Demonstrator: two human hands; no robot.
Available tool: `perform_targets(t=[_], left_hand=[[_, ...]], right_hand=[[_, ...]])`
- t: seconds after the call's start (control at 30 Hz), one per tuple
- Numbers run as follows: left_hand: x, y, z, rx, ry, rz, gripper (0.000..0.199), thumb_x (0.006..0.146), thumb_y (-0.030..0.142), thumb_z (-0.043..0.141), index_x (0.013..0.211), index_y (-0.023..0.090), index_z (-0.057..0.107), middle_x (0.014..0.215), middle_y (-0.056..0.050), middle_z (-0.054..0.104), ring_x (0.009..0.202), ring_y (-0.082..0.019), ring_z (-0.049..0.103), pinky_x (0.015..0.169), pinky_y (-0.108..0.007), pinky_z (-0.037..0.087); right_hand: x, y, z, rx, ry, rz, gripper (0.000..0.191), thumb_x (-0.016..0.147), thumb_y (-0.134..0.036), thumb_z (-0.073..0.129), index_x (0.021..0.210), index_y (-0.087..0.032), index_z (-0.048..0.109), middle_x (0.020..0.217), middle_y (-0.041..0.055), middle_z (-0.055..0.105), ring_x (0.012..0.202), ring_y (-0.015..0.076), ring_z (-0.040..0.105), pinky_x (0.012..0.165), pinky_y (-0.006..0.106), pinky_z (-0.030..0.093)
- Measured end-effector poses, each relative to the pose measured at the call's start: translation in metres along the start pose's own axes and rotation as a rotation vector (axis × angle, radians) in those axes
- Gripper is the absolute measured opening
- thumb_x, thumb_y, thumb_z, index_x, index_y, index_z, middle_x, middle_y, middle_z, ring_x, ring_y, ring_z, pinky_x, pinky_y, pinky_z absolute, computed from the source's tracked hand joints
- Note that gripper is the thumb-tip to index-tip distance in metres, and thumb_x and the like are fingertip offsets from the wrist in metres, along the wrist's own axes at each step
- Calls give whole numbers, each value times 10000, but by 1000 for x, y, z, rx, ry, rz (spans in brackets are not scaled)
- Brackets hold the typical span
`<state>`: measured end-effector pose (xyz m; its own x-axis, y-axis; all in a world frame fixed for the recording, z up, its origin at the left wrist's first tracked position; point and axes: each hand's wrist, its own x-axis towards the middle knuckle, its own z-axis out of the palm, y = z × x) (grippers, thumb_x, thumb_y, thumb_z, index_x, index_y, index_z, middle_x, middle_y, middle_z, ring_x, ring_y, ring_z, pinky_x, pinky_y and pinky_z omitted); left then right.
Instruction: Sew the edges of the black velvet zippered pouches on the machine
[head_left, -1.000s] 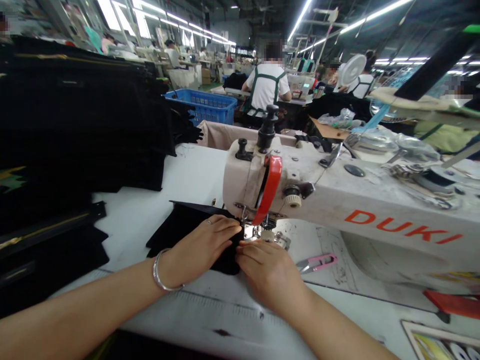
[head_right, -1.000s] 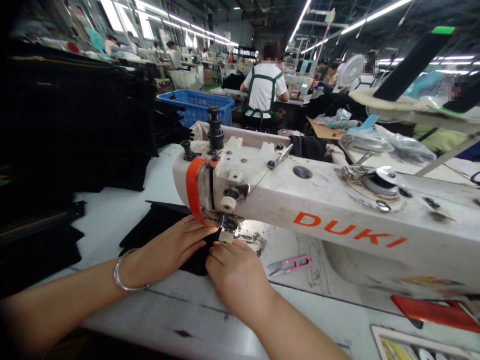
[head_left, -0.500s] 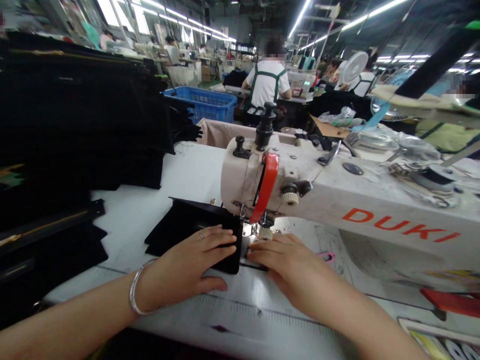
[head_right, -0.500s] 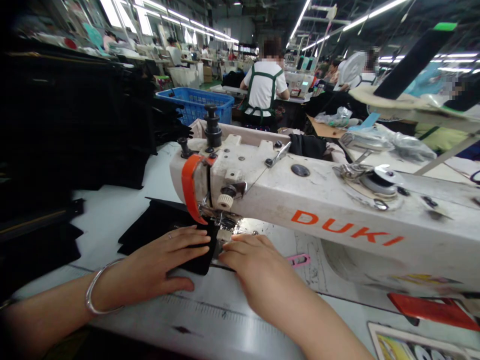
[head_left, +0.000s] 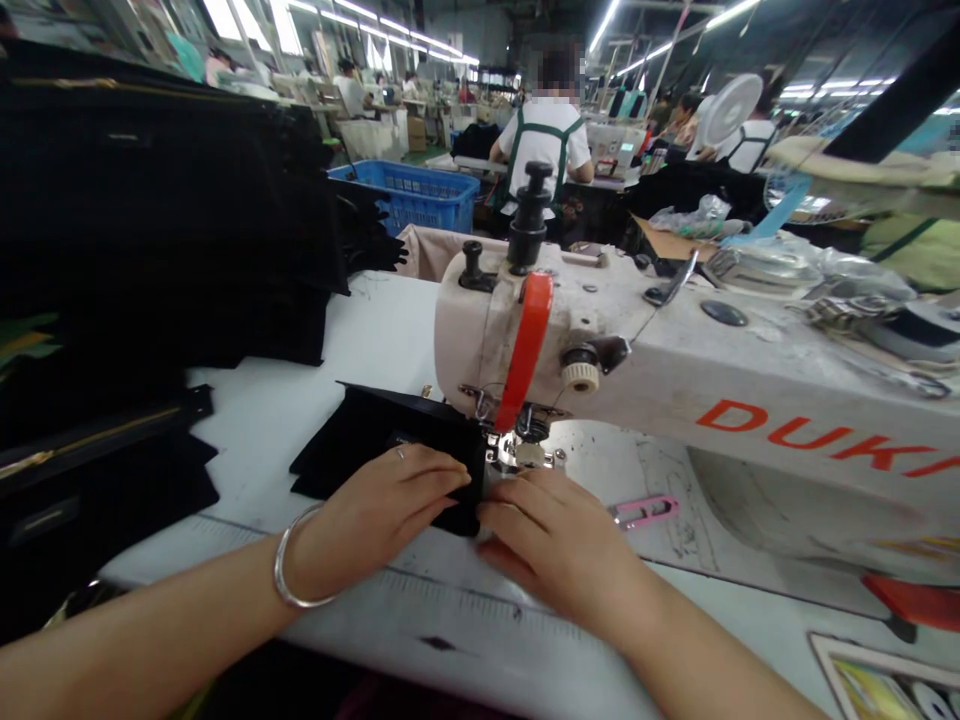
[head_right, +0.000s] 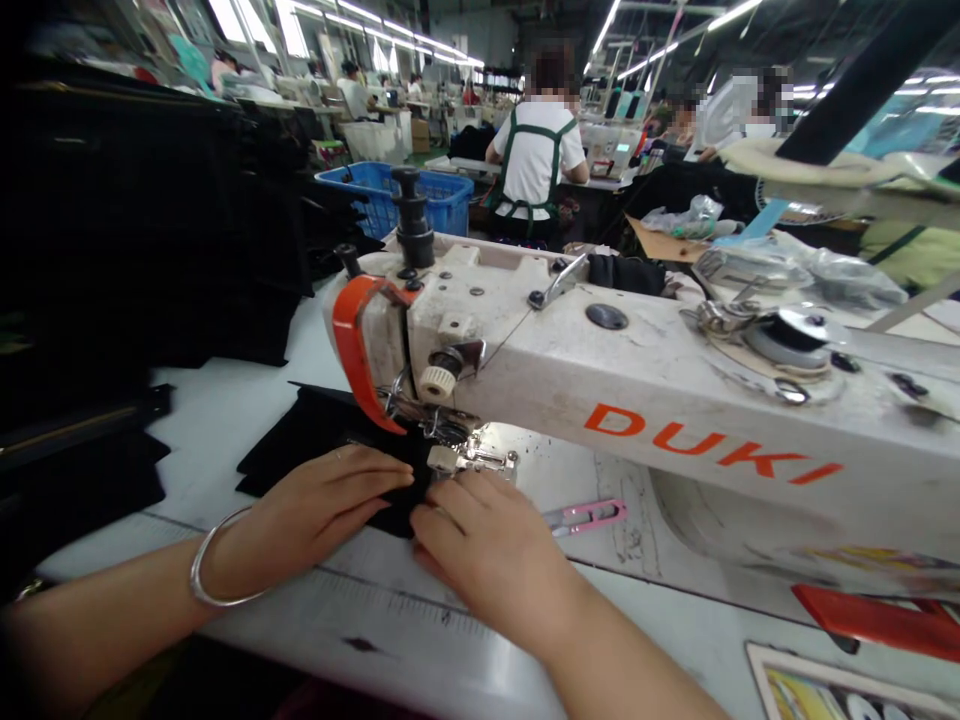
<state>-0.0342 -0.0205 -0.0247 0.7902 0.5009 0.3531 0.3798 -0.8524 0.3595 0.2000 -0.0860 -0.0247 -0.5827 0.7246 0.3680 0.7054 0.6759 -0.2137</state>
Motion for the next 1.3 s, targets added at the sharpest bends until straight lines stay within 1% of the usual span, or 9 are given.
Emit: perform_targets(t=[0.13,0.27,0.4,0.67,0.8,0.97,1.07,1.17,1.3], left_hand=[[2,3,-3,25,110,18,316,994,174,482,1299,177,564,1286,-76,607,1208,-176,546,1037,-334,491],[3,8,3,154,-10,188,326,1006,123,387,1293,113,541,1323,-88,596,1273,-178,500,1104,-348,440],[0,9,14,294,-119,242,332,992,108,367,1262,92,560,1313,-86,602,1288,-213,492,1144,-398,392],[6,-4,18,347,-160,238,301,988,163,437,1259,130,566,1336,-68,587,1295,-200,491,1144,-386,376],[12,-12,15,404,-158,279,298,988,151,439,1249,129,582,1303,-52,614,1295,-199,488,1131,-367,378],[12,-14,12,352,-119,257,276,992,176,487,1249,143,585,1330,-47,599,1333,-165,441,1193,-337,301],[8,-15,12,243,-87,238,267,992,154,481,1239,158,580,1267,-46,633,1279,-153,492,1166,-340,354],[5,-17,14,133,-82,223,237,983,134,480,1188,173,594,1201,-36,653,1172,-158,560,1104,-357,428],[4,-19,18,97,-146,213,227,979,141,485,1166,185,607,1167,-31,659,1117,-174,583,1048,-370,473]], right_hand=[[0,-8,11,16,17,-108,110,966,-146,533,953,-167,640,970,50,675,924,196,584,835,341,511],[-2,-10,21,20,49,-100,117,936,-125,572,843,-158,637,869,42,672,835,190,591,755,332,531],[-5,-11,19,67,99,-80,70,934,-136,590,927,-154,658,876,36,688,852,187,616,771,325,542],[0,-12,16,129,163,-62,126,923,-127,612,1033,-141,671,949,42,724,916,188,647,827,318,542],[0,-6,8,225,134,-39,119,935,-153,598,1023,-167,677,966,27,724,899,176,650,825,329,523],[-3,5,-2,241,91,76,133,944,-190,575,1003,-196,694,900,40,684,821,182,599,723,342,478],[-2,6,-1,208,48,77,165,957,-204,550,1049,-213,687,896,38,663,811,183,582,715,352,452],[0,3,1,189,18,88,157,955,-200,541,992,-217,692,898,41,652,852,198,581,744,368,443],[0,1,1,186,10,100,152,949,-199,543,965,-220,693,889,43,644,837,201,570,735,371,434]])
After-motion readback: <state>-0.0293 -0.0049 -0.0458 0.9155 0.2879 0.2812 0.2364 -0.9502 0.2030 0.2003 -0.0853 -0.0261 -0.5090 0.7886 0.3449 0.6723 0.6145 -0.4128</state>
